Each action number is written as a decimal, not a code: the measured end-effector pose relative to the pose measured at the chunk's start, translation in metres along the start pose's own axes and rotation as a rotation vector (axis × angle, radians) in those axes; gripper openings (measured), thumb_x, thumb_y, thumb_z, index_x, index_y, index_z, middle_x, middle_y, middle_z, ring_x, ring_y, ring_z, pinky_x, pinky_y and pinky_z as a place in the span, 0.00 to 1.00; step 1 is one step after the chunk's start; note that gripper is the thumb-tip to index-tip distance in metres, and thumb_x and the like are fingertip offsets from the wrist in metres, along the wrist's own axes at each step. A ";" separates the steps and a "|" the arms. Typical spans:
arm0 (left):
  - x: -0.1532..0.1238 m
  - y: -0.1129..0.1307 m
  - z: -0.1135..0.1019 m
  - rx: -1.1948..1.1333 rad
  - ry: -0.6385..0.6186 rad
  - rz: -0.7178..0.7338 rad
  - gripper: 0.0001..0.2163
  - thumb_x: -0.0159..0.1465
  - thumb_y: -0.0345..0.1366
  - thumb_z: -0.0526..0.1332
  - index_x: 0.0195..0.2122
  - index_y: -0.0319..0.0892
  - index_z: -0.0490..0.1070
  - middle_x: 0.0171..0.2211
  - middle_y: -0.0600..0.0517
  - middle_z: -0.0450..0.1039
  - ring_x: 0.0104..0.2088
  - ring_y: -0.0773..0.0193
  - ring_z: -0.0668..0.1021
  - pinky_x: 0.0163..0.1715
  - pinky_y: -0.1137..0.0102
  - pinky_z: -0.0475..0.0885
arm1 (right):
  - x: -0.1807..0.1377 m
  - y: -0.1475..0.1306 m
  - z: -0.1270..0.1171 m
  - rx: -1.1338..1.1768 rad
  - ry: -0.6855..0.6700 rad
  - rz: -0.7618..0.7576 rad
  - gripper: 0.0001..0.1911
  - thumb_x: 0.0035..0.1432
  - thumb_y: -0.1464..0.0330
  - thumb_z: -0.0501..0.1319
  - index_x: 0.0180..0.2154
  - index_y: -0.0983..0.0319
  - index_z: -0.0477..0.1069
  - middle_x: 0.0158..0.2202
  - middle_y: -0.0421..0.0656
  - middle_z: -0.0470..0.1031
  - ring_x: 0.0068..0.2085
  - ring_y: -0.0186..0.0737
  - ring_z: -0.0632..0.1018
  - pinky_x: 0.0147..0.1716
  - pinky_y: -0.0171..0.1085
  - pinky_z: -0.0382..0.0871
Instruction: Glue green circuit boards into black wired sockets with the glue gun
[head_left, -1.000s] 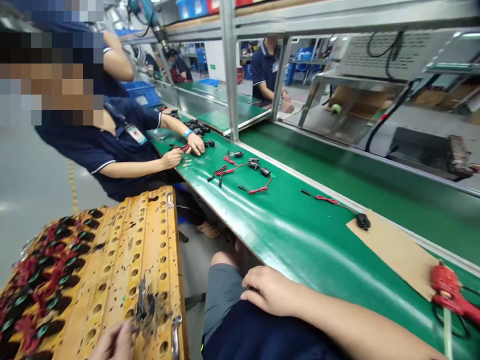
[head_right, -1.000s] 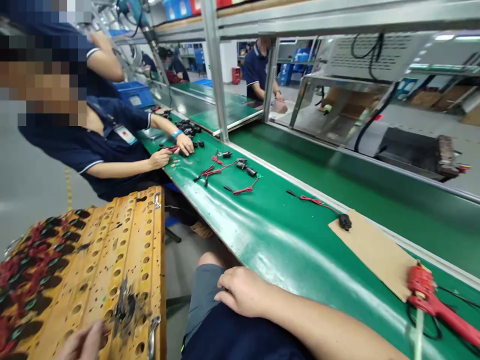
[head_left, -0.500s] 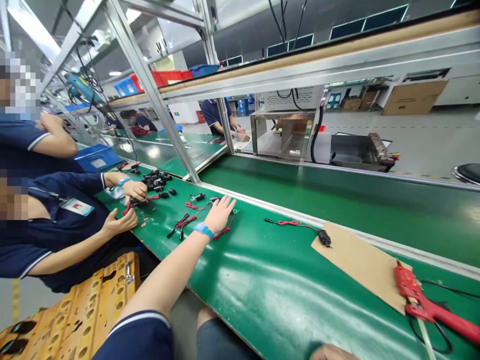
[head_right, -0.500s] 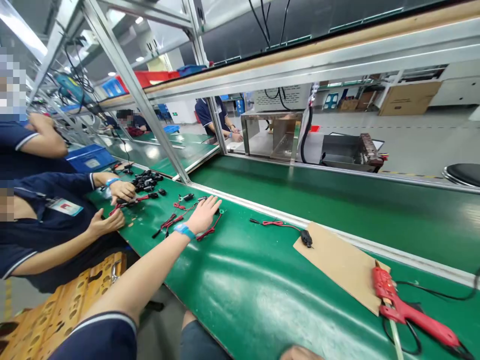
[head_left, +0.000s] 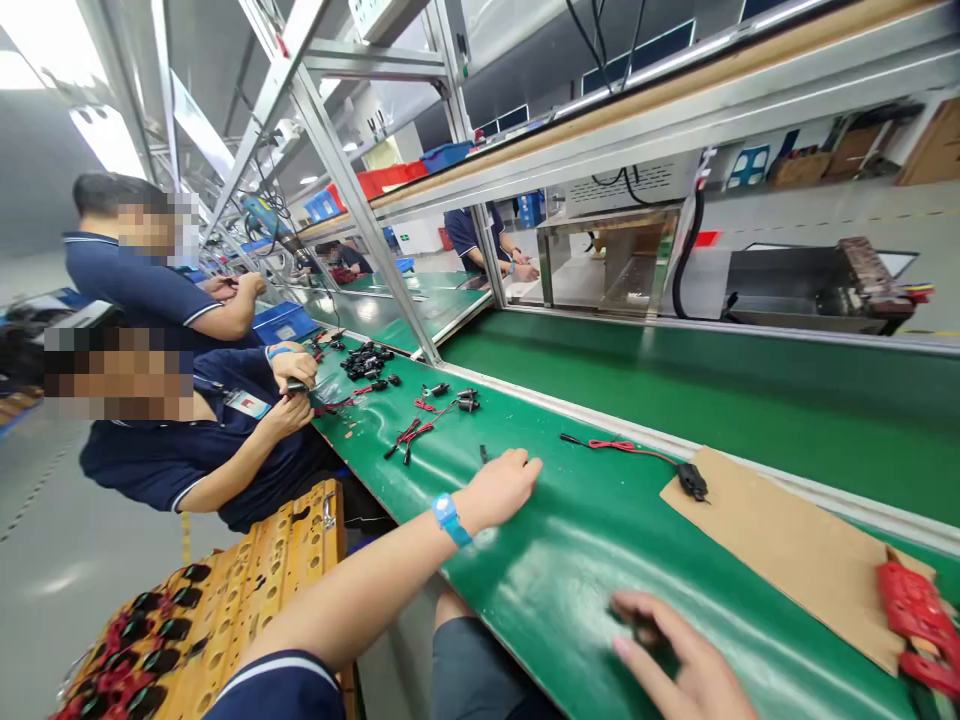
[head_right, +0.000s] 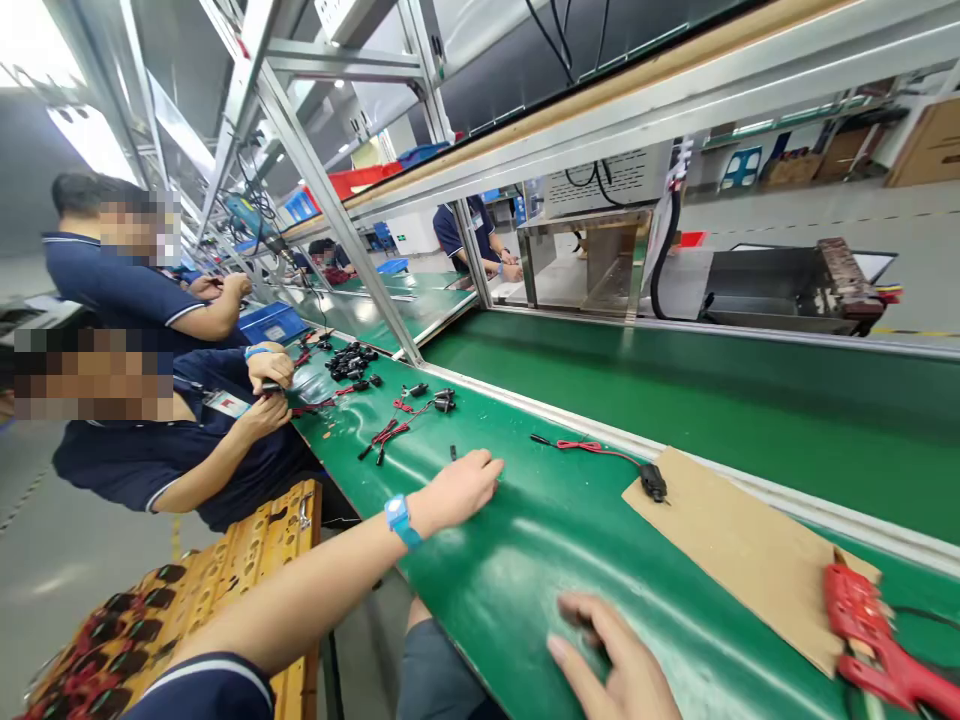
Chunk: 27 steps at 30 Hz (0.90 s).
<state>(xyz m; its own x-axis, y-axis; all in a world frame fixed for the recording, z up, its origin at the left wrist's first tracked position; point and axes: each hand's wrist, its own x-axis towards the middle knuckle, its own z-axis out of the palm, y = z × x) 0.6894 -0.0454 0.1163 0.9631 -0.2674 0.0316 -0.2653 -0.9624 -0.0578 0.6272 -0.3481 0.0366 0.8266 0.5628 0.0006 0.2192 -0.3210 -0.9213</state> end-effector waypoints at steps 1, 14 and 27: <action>-0.009 0.022 -0.006 -0.022 0.020 0.025 0.08 0.70 0.30 0.57 0.48 0.41 0.72 0.42 0.44 0.73 0.43 0.54 0.77 0.43 0.61 0.78 | 0.007 -0.006 0.004 0.041 0.048 0.005 0.28 0.64 0.50 0.61 0.59 0.57 0.69 0.59 0.51 0.75 0.57 0.53 0.78 0.55 0.48 0.75; -0.064 0.171 0.014 -1.222 0.046 -0.099 0.18 0.67 0.38 0.64 0.57 0.48 0.67 0.49 0.44 0.76 0.48 0.53 0.80 0.47 0.57 0.79 | -0.044 -0.051 -0.067 0.294 -0.083 0.087 0.14 0.68 0.60 0.60 0.34 0.64 0.74 0.27 0.37 0.72 0.29 0.33 0.70 0.31 0.34 0.64; -0.046 0.206 0.007 -1.822 -0.523 -0.216 0.14 0.75 0.43 0.53 0.39 0.41 0.73 0.35 0.49 0.74 0.31 0.65 0.74 0.34 0.68 0.69 | -0.061 -0.019 -0.099 0.534 -0.084 0.244 0.17 0.62 0.55 0.67 0.33 0.64 0.76 0.24 0.36 0.68 0.25 0.30 0.65 0.25 0.32 0.59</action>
<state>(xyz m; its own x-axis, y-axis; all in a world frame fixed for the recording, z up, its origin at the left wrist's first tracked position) 0.5904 -0.2314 0.0963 0.8049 -0.4496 -0.3873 0.4598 0.0601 0.8860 0.6236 -0.4519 0.0920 0.7719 0.5859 -0.2467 -0.2812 -0.0334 -0.9591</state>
